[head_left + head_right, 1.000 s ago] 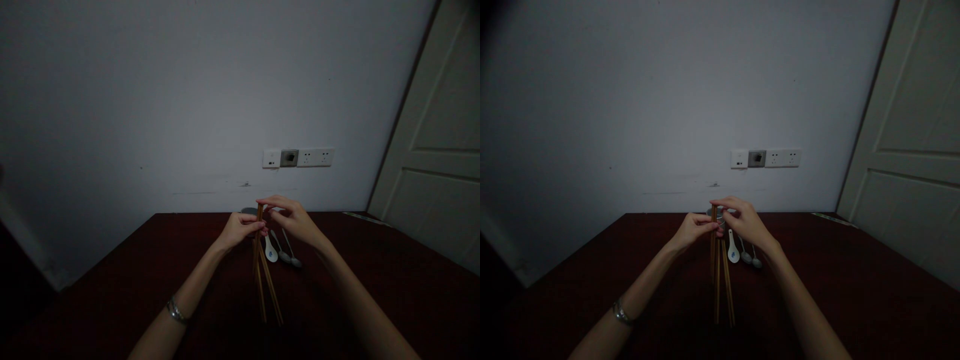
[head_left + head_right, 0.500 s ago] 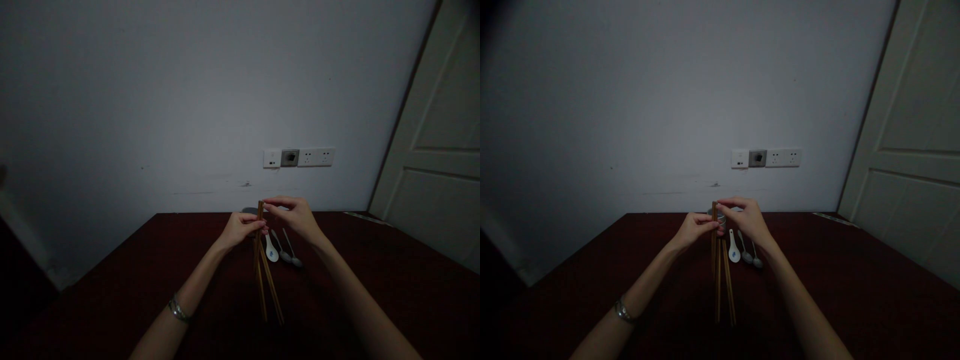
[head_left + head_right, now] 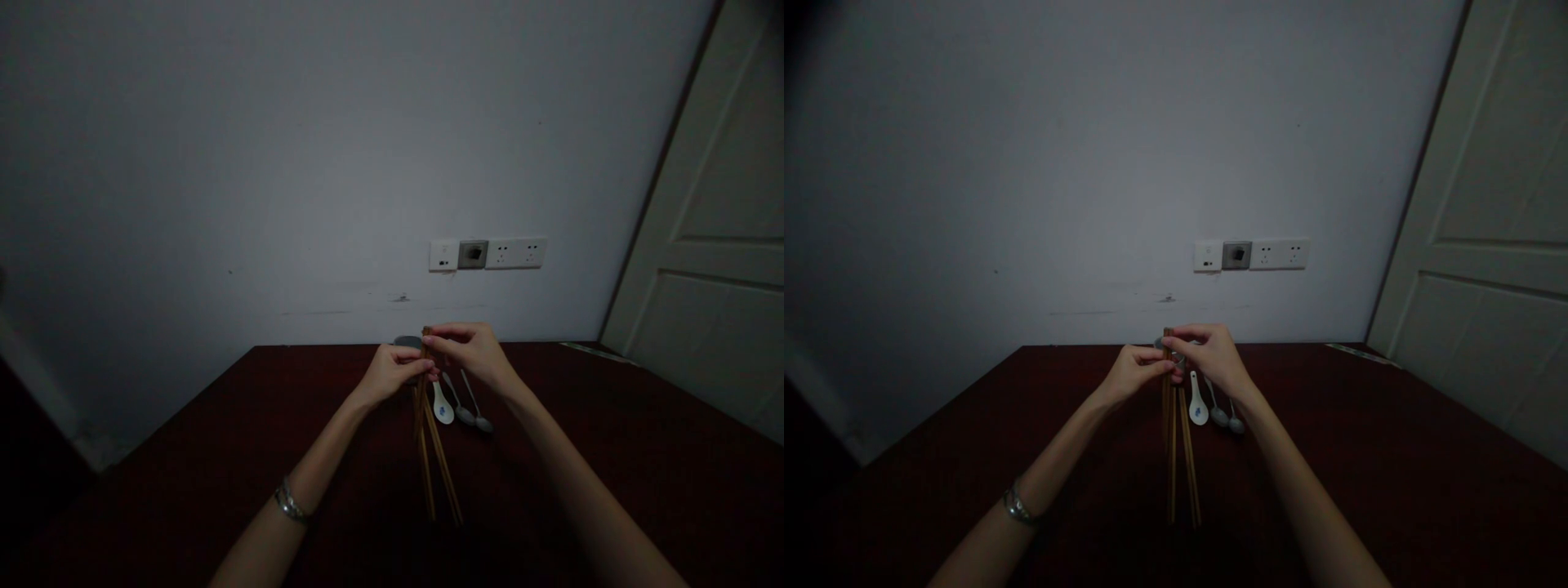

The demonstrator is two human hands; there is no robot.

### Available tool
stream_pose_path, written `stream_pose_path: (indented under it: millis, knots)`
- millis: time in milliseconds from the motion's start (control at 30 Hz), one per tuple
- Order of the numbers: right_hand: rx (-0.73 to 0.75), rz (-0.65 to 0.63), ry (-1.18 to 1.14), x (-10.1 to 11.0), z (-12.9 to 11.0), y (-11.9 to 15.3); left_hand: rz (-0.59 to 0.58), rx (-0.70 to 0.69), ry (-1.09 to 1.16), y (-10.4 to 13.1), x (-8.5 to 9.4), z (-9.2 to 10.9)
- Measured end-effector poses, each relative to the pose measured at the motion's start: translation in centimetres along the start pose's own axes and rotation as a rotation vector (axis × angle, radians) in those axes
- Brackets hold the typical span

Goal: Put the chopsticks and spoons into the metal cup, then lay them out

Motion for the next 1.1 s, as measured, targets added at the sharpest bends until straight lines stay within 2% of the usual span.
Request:
stream_pose_path:
  millis: [333,600,967,1100]
  knots:
    - [0.043,-0.041,0.010,-0.27,-0.21,0.14,-0.008,0.010,-0.003,0.01,0.08,-0.11]
    - [0.037,-0.009,0.036,-0.24,-0.35,0.28,0.003,0.042,-0.006,0.01,0.00,-0.21]
    - [-0.018,0.007,-0.071,-0.49,0.49,0.09,0.043,0.098,0.099,0.08,-0.83,0.42]
    - [0.008,0.033,-0.024,-0.31,0.22,0.15,0.036,0.105,0.084,0.06,-0.79,0.19]
Point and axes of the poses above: each hand's wrist, its own y-axis away from the middle knuckle, its own x-axis out of the back of the hand, z = x × y, the point moved 4 cm from there along -y, towards the middle knuckle, and after that the axes turned 6 degrees about -x, right-handed, at the moved point
